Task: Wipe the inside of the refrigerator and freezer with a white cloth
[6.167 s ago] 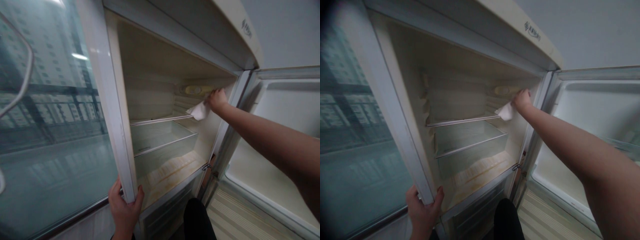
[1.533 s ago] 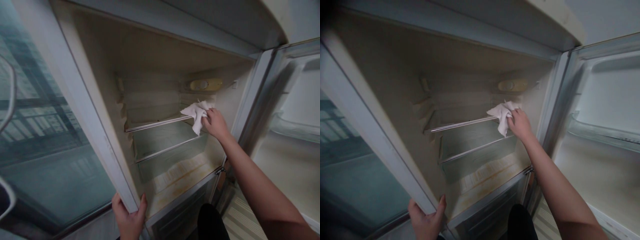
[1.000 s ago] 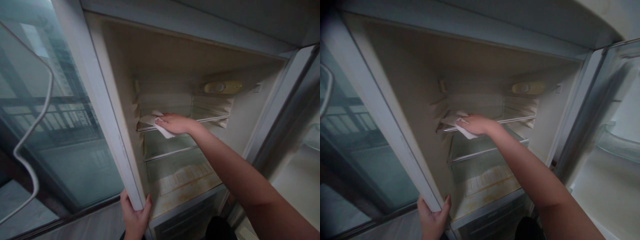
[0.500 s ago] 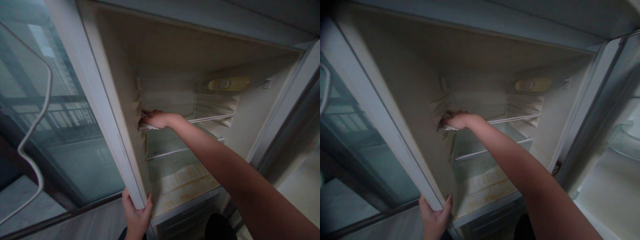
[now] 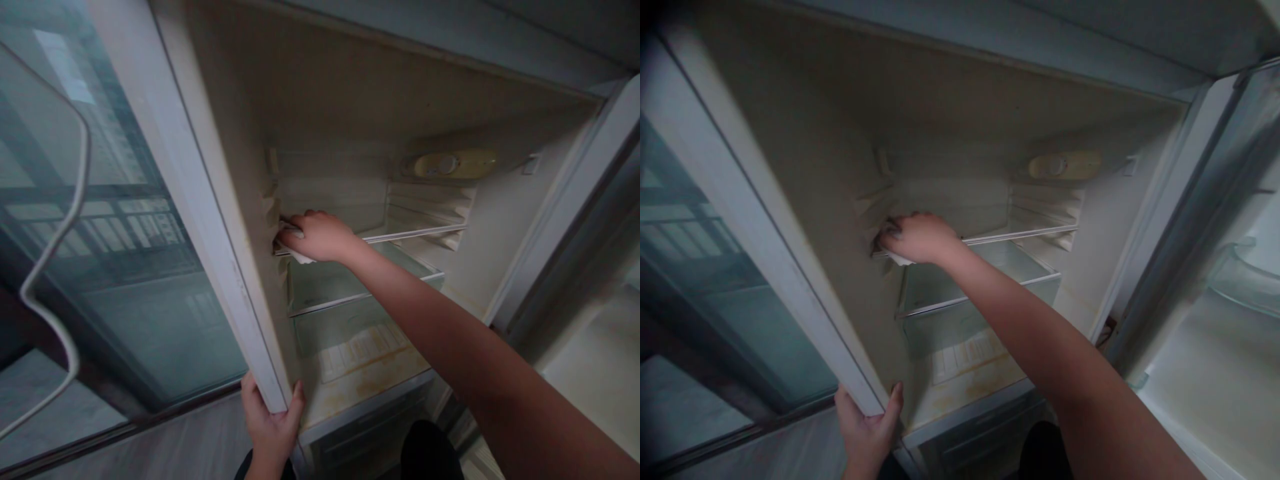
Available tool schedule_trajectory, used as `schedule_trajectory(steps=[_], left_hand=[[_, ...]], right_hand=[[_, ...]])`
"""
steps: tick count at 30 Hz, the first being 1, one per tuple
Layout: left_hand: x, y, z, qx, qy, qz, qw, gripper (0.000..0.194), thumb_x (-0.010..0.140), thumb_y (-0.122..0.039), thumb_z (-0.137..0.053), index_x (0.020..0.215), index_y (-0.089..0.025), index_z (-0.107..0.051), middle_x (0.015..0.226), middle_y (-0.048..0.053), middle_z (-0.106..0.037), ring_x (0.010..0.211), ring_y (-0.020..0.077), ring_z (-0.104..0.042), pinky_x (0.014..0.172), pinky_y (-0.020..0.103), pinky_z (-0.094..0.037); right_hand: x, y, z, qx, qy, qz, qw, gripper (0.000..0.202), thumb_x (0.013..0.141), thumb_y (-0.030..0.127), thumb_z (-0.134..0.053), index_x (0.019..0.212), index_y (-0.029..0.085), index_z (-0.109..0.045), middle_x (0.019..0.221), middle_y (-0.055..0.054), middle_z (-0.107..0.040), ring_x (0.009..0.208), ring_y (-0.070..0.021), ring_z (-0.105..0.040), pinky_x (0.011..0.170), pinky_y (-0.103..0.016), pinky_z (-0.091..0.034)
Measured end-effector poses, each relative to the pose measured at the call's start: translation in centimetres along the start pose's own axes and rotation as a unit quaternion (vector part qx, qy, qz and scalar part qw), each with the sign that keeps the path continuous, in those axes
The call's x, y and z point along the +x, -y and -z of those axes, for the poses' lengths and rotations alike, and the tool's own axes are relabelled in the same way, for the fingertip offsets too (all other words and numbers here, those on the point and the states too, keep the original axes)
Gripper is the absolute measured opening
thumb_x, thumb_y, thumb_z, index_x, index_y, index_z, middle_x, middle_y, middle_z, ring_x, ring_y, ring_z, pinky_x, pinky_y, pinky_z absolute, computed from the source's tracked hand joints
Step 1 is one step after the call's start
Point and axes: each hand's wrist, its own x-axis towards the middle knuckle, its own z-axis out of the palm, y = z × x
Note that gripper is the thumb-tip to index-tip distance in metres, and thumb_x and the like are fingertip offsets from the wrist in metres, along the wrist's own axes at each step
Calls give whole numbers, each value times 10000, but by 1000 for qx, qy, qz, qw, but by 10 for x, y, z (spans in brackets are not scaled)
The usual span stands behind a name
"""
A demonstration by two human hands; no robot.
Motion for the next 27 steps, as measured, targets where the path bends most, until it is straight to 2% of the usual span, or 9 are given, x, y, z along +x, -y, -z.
schedule_trajectory(steps=[8, 12, 15, 19, 22, 24, 25, 26, 27], left_hand=[[-1, 1, -1, -10, 14, 38, 999, 582, 773, -418, -757, 1238, -185, -497, 1109, 82, -560, 1045, 272, -601, 960, 457, -500], [-1, 2, -1, -13, 13, 45, 999, 613, 751, -444, -770, 1232, -178, -498, 1112, 81, -564, 1048, 274, -599, 971, 454, -499], [0, 3, -2, -12, 14, 44, 999, 603, 753, -455, -767, 1217, -175, -501, 1106, 81, -574, 1042, 277, -607, 958, 451, -510], [5, -2, -1, -7, 20, 10, 1000, 575, 809, -410, -738, 1271, -160, -504, 1155, 109, -588, 1076, 287, -622, 966, 456, -521], [2, -18, 4, 0, -33, -60, 998, 723, 769, -324, -784, 1398, -182, -457, 1299, 151, -570, 1198, 329, -601, 1031, 514, -494], [-8, -34, 7, 4, -82, -157, 984, 888, 701, -229, -818, 1488, -234, -407, 1441, 161, -516, 1350, 366, -517, 1118, 571, -427], [-15, -43, 8, -5, -71, -206, 976, 918, 692, -186, -805, 1512, -263, -400, 1479, 149, -505, 1396, 363, -486, 1144, 574, -410], [-22, -51, 8, -18, -16, -248, 968, 886, 718, -167, -768, 1520, -280, -411, 1476, 135, -528, 1404, 344, -490, 1140, 546, -434], [-29, -58, 6, -37, 84, -274, 957, 821, 757, -172, -726, 1517, -281, -435, 1468, 134, -554, 1395, 330, -512, 1117, 517, -473]], right_hand=[[-38, 10, -14, -76, -79, 43, 993, 624, 987, 685, -413, 1287, 181, -626, 1247, -165, -619, 1140, -332, -546, 963, -436, -435], [-56, 11, -20, -91, -105, 33, 990, 455, 1026, 492, -461, 1351, 198, -584, 1300, -160, -586, 1175, -338, -483, 972, -451, -409], [-73, 8, -18, -34, -124, 34, 991, 391, 1058, 385, -394, 1336, 198, -595, 1292, -139, -596, 1175, -304, -483, 997, -429, -399], [-119, 6, -19, 111, -199, 43, 973, 363, 1061, 395, -392, 1169, 169, -654, 1244, -124, -620, 1170, -258, -519, 1034, -387, -399], [-172, 8, -35, 226, -163, 3, 960, 363, 1056, 439, -405, 1093, 184, -660, 1087, -99, -651, 1056, -230, -578, 961, -353, -442], [-209, 10, -51, 307, -81, -49, 947, 388, 1058, 470, -396, 1071, 202, -676, 1017, -75, -668, 976, -218, -609, 905, -342, -467], [-228, 11, -60, 347, -41, -76, 934, 400, 1055, 488, -398, 1073, 212, -687, 1003, -67, -680, 959, -218, -622, 903, -345, -477], [-245, 13, -70, 384, -9, -102, 918, 410, 1050, 508, -402, 1078, 224, -696, 987, -58, -690, 945, -220, -633, 905, -349, -486], [-261, 14, -79, 419, 23, -119, 900, 415, 1042, 528, -413, 1089, 238, -705, 975, -50, -700, 934, -222, -644, 896, -349, -495]])
